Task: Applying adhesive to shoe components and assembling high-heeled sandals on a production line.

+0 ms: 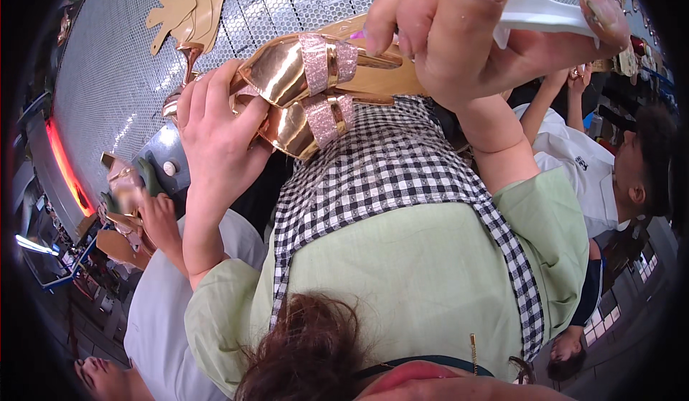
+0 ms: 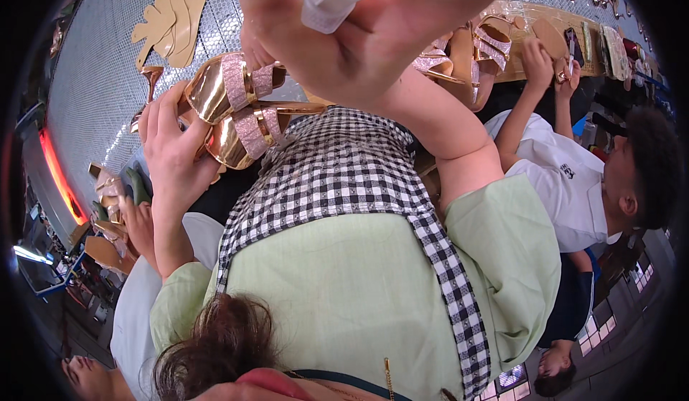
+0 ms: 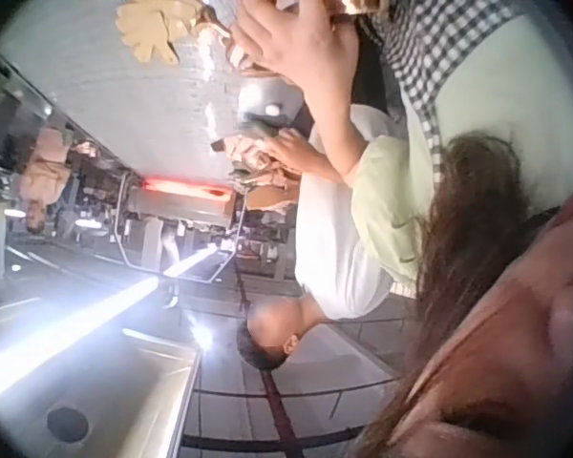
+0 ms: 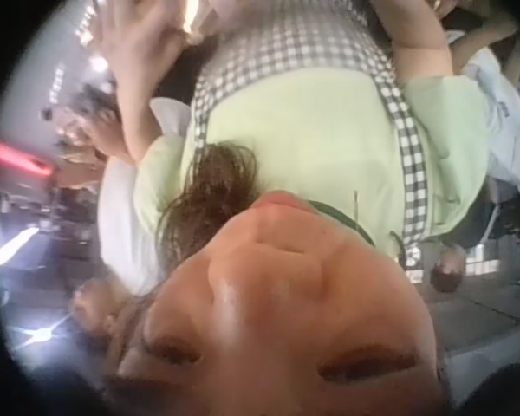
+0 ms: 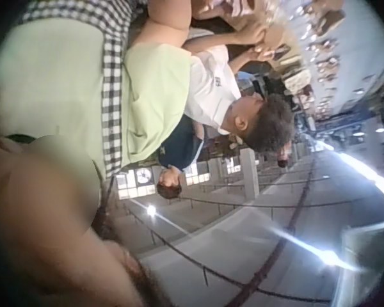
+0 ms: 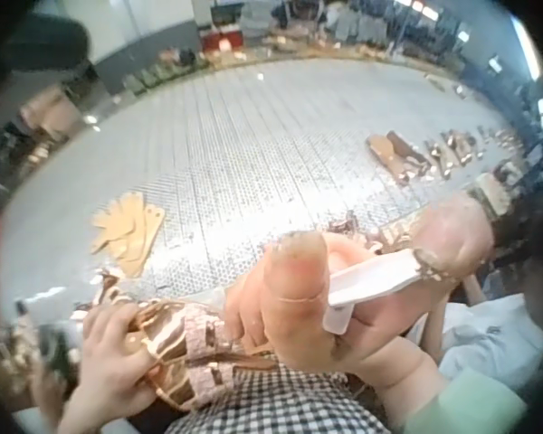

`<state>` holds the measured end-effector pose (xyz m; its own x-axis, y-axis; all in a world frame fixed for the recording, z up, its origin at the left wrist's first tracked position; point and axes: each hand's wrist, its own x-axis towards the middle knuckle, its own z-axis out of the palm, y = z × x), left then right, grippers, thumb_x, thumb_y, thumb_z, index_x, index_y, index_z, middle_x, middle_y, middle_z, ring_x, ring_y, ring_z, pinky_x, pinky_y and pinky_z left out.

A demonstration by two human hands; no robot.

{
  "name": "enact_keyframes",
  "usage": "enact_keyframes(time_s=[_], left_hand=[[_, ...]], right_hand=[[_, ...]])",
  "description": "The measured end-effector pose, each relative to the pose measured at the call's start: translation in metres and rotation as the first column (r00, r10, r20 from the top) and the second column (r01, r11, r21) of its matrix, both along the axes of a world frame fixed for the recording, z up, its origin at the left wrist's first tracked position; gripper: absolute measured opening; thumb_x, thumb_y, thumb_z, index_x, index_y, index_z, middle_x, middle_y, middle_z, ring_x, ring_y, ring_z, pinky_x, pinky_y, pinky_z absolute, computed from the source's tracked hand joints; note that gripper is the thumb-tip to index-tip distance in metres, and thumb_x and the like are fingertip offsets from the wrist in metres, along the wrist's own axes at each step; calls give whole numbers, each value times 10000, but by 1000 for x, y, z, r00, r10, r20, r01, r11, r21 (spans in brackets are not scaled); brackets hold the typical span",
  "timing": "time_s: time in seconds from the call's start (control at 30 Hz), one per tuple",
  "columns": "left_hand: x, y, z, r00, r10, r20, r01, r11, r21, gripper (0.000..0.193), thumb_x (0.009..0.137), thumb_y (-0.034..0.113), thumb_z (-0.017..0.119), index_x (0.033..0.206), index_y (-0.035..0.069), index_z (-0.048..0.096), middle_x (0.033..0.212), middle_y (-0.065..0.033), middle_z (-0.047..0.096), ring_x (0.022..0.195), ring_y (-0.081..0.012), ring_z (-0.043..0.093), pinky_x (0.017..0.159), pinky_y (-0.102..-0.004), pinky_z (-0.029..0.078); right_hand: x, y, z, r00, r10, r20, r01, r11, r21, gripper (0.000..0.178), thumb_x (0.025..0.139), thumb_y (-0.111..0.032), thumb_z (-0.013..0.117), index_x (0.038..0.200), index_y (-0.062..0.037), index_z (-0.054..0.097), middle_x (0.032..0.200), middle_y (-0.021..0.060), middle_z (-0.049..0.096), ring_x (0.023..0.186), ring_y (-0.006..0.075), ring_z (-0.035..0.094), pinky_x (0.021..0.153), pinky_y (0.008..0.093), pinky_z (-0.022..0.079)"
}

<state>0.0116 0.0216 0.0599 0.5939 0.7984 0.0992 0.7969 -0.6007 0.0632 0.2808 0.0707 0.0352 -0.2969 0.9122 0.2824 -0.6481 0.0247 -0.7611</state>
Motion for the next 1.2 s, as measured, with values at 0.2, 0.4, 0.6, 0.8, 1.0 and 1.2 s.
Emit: enact_keyframes(time_s=[0.2, 0.4, 0.6, 0.8, 1.0, 1.2], left_hand=[[-7, 0, 0, 1000, 12, -9, -12, 1000, 2, 358, 663, 142, 749, 1013, 85, 699, 1281, -139, 575, 1144, -329, 563, 983, -473, 393], [-22, -1, -8, 995, 75, 71, -71, 996, -46, 254, 647, 172, 779, 880, 116, 696, 1256, -129, 578, 1130, -326, 558, 965, -471, 397], [-24, -8, -21, 994, 48, 102, -36, 992, -118, 344, 628, 147, 809, 951, 72, 717, 1296, -161, 556, 1107, -336, 568, 946, -460, 399], [-25, -10, -27, 999, 31, 44, -24, 989, -143, 373, 637, 158, 787, 1008, 162, 747, 1305, -146, 534, 1155, -330, 545, 987, -476, 400], [-18, -9, -25, 995, 19, 102, -9, 995, -94, 288, 627, 137, 803, 898, 83, 723, 1295, -155, 558, 1114, -330, 574, 940, -449, 407], [-16, -10, -23, 996, 15, 84, -7, 996, -89, 275, 633, 143, 798, 890, 82, 720, 1293, -150, 563, 1107, -322, 578, 937, -451, 406]], right_hand=[[-11, -2, 15, 926, -263, 272, 201, 951, 236, 295, 1058, -178, 470, 828, -8, 542, 606, 63, 558, 546, 158, 578, 539, 319, 517], [-5, 3, -7, 806, -582, 109, 440, 712, 547, 285, 1092, -325, 305, 1356, -221, 286, 599, 20, 481, 407, 141, 505, 432, 331, 537], [-34, -12, 2, 865, -501, 17, 470, 823, 320, 604, 1080, -449, 268, 1546, -330, -97, 672, 73, 573, 424, 190, 557, 477, 407, 595], [-19, -14, -31, 788, -274, 551, 171, 958, 231, 465, 1070, -410, 379, 1379, -66, 328, 667, 110, 659, 572, 224, 674, 542, 332, 580], [-31, -23, -36, 954, -140, 265, 58, 954, 296, 446, 1065, -375, 439, 765, -66, 554, 683, 70, 599, 620, 233, 659, 553, 359, 542], [-34, -26, -28, 914, -237, 328, 107, 923, 369, 587, 1074, -481, 254, 728, -75, 502, 546, 53, 526, 456, 226, 606, 437, 342, 517]])
